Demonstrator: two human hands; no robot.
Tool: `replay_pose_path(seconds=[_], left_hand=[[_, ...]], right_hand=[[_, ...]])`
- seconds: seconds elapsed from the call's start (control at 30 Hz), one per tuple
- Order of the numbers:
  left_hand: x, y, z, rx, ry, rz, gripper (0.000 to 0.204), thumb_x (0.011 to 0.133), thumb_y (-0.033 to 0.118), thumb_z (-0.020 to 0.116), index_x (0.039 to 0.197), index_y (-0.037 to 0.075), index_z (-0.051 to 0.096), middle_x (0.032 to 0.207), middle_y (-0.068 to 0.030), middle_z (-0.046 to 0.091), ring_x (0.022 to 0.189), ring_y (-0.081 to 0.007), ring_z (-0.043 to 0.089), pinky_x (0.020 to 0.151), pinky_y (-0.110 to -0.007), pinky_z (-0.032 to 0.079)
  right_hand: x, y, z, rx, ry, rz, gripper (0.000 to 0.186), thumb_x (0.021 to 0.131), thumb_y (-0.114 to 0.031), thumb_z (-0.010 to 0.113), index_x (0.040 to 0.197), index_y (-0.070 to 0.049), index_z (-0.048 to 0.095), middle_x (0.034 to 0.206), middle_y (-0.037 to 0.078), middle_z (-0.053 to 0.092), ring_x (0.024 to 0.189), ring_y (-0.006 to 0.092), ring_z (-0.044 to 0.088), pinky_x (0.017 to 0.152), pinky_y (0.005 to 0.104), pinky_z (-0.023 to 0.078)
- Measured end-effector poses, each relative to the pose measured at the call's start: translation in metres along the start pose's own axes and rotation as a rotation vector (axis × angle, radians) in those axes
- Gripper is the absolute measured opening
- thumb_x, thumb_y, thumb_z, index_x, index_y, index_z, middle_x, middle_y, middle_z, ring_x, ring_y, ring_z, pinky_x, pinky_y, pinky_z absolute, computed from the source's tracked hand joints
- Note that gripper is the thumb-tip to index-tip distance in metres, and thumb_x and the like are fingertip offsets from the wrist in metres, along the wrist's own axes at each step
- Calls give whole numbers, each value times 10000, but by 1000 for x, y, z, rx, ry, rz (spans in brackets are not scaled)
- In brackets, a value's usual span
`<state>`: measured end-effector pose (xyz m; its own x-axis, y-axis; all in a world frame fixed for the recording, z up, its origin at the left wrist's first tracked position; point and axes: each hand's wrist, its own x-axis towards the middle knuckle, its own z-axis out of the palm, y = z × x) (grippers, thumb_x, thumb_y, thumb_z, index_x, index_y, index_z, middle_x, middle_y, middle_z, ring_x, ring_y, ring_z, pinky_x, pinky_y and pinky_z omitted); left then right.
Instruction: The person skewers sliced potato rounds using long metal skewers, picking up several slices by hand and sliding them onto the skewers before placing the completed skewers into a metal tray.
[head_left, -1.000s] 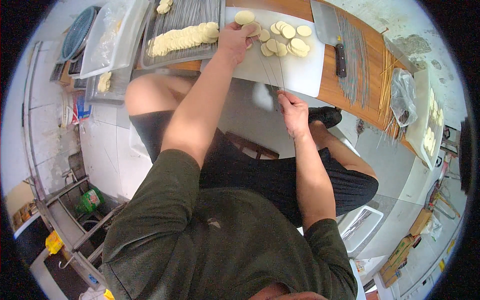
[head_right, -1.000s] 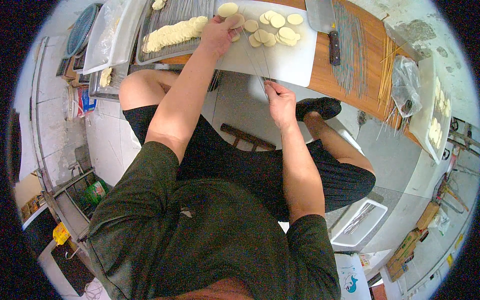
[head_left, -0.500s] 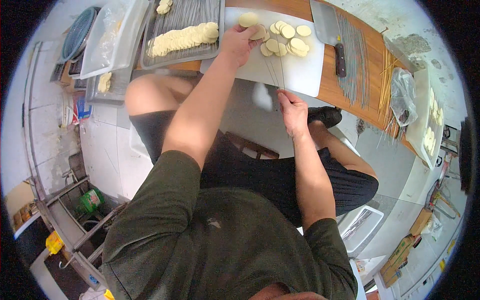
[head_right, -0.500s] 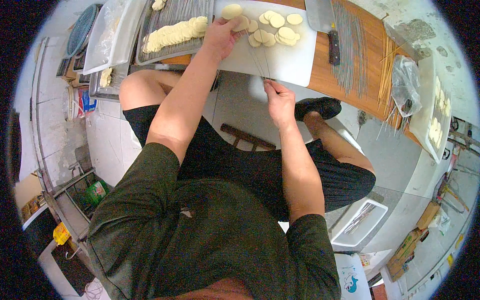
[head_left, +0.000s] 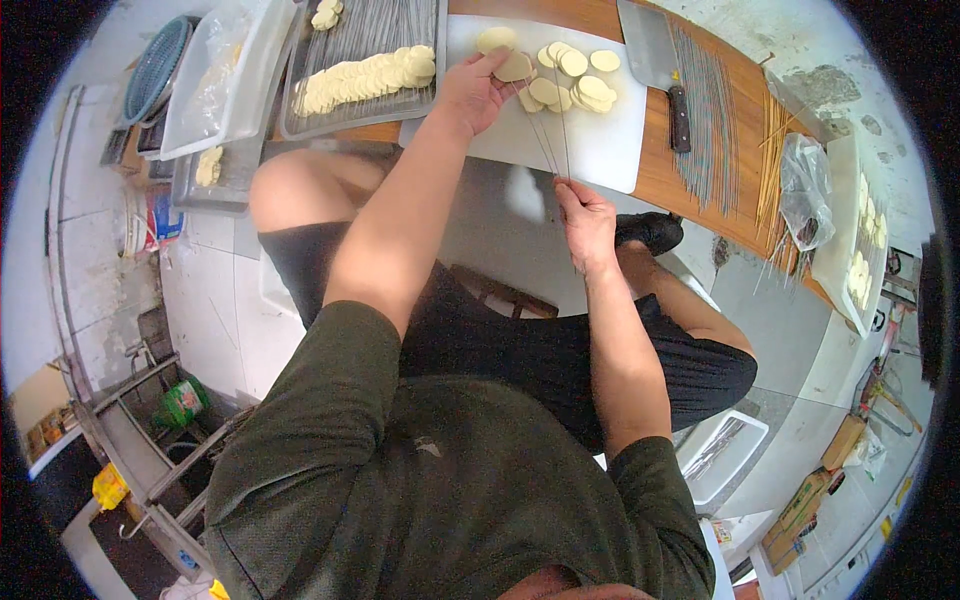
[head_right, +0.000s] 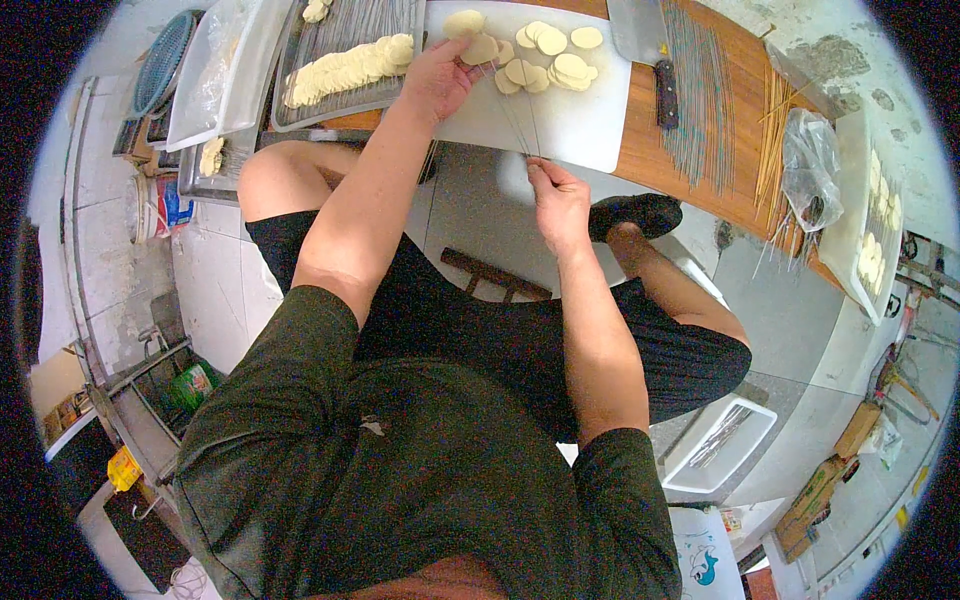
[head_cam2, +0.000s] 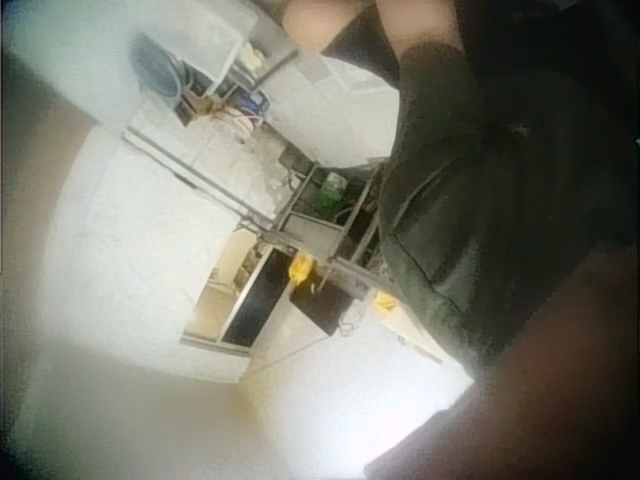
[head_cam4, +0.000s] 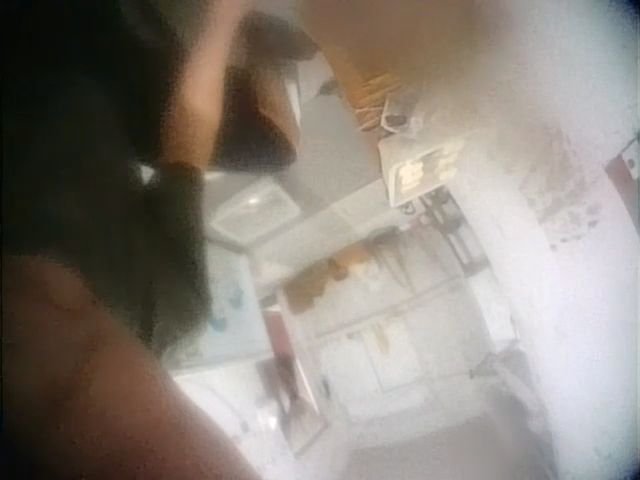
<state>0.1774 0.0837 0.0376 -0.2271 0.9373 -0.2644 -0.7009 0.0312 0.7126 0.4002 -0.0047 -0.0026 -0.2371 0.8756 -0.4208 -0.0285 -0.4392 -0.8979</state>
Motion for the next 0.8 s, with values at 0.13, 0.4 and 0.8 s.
replay_pose_path(seconds=[0.13,0.4,0.8], left_hand=[[1,2,1,63,22,5,277,935,144,530,1132,-47,490,1063,-163,616,949,-276,637,811,-383,556],[-1,2,3,91,23,37,279,947,152,505,1140,-48,480,1058,-164,615,940,-280,640,803,-379,546],[-1,1,4,46,19,49,248,950,144,493,1118,-37,503,1029,-148,623,928,-263,637,773,-359,539]], right_hand=[[-2,-3,2,-50,8,-22,221,873,-117,621,1023,37,673,851,15,650,779,76,545,727,218,443],[-4,-3,2,-17,-2,-8,220,877,-126,623,1028,25,677,836,15,645,756,73,538,694,217,441],[-3,-1,2,8,-26,-1,221,884,-137,610,1012,31,674,734,-37,567,597,32,441,521,199,358]])
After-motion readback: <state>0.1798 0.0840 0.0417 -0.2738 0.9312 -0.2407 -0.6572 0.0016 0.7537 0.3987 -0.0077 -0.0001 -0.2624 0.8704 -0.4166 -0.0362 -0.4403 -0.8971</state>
